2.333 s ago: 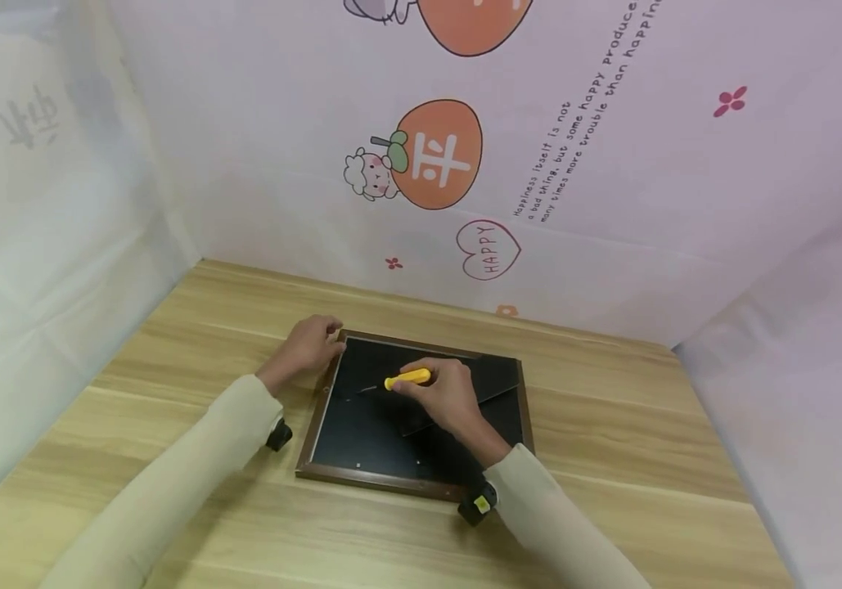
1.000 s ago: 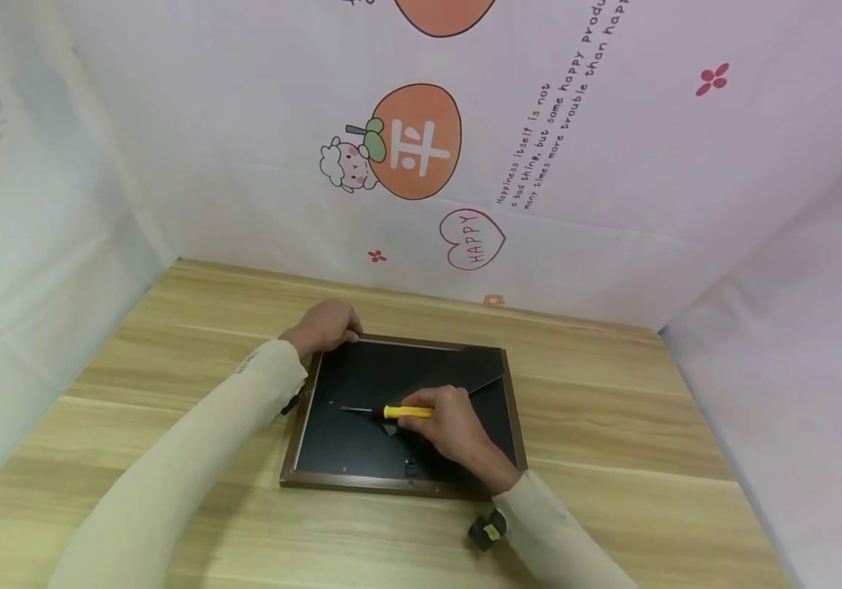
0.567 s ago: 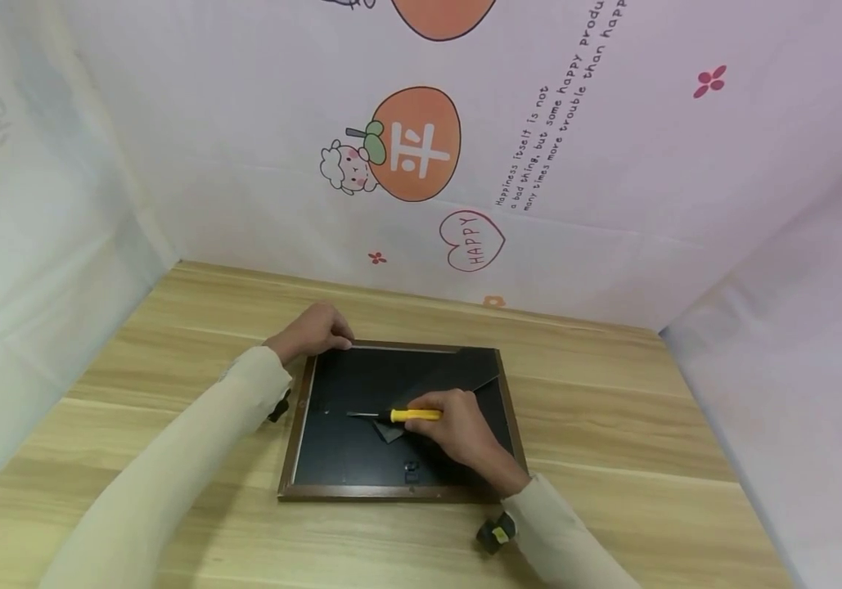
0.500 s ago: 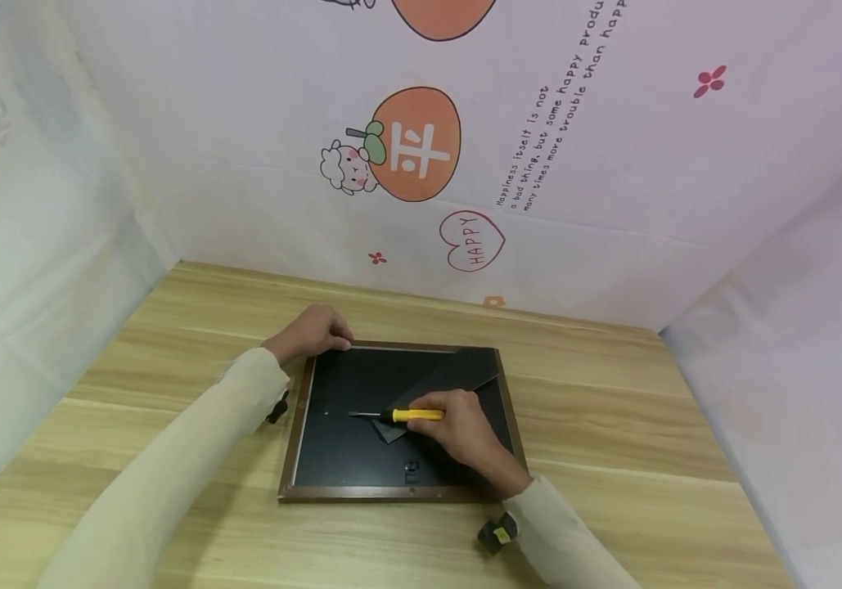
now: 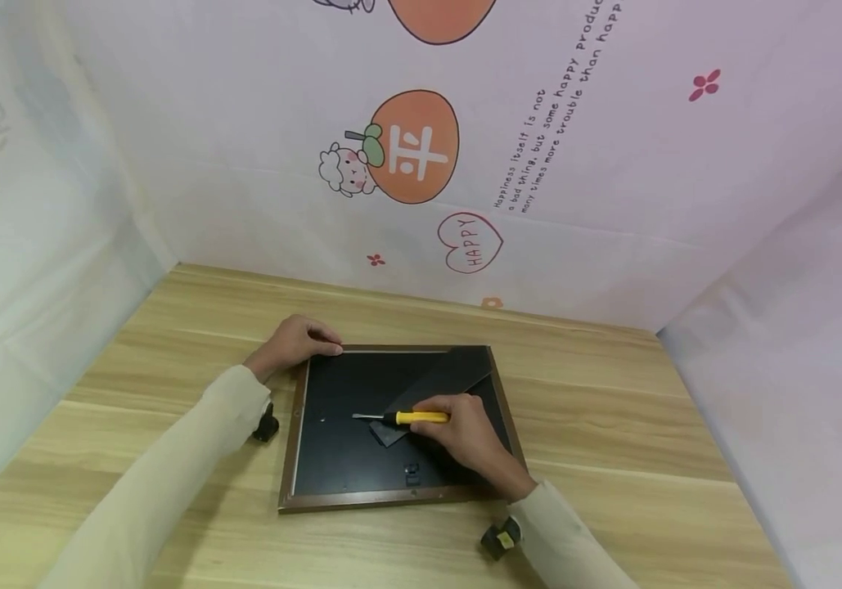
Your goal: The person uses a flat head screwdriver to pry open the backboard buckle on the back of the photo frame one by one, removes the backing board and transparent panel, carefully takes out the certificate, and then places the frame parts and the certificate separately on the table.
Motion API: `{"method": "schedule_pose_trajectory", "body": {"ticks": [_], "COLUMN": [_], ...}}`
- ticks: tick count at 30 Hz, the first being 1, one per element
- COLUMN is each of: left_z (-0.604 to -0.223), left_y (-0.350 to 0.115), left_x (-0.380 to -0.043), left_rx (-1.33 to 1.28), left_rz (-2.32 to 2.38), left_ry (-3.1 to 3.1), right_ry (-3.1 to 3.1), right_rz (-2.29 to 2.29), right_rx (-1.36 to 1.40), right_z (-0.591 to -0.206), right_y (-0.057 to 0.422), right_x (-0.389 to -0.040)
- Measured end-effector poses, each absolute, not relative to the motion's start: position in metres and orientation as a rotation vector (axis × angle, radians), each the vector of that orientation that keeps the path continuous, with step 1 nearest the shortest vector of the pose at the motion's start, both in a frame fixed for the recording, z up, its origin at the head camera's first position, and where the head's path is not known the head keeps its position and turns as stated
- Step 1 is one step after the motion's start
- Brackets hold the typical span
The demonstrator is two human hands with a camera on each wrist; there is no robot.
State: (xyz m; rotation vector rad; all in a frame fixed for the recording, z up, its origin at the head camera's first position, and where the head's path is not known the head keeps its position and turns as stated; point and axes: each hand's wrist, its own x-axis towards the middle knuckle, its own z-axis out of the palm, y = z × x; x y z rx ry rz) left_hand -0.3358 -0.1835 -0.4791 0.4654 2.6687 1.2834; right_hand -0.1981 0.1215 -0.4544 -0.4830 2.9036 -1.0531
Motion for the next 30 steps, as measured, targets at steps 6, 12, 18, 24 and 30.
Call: {"method": "schedule_pose_trajectory", "body": {"ticks": [6,12,18,24,30], "left_z": [-0.489,-0.494,-0.493,-0.488,-0.492], "left_y": [-0.193,-0.206,-0.214,-0.207,-0.206], "left_x": [-0.334,-0.332,-0.323,-0.313,-0.305], "left_rx": [0.410,0.388,0.444,0.518,0.462], "left_rz": [1.431,1.498,1.444,1.410,1.438], "left_ry": [2.570,2.491,2.529,2.659,2.770], "right_ry": [2.909,2.908,2.940,2.961,2.957], "right_rz": [-1.092,-1.120,-1.125,-1.156,-1.186], "right_rx": [-0.469,-0.425,-0.339,-0.347,-0.361], "right_z": [-0.458,-0.461,-0.464,-0.464,-0.466], "right_y": [0.123,0.124,0.126,0.128,0.128], "right_x": [-0.199,-0.202,-0.204,-0.206,-0.207]}}
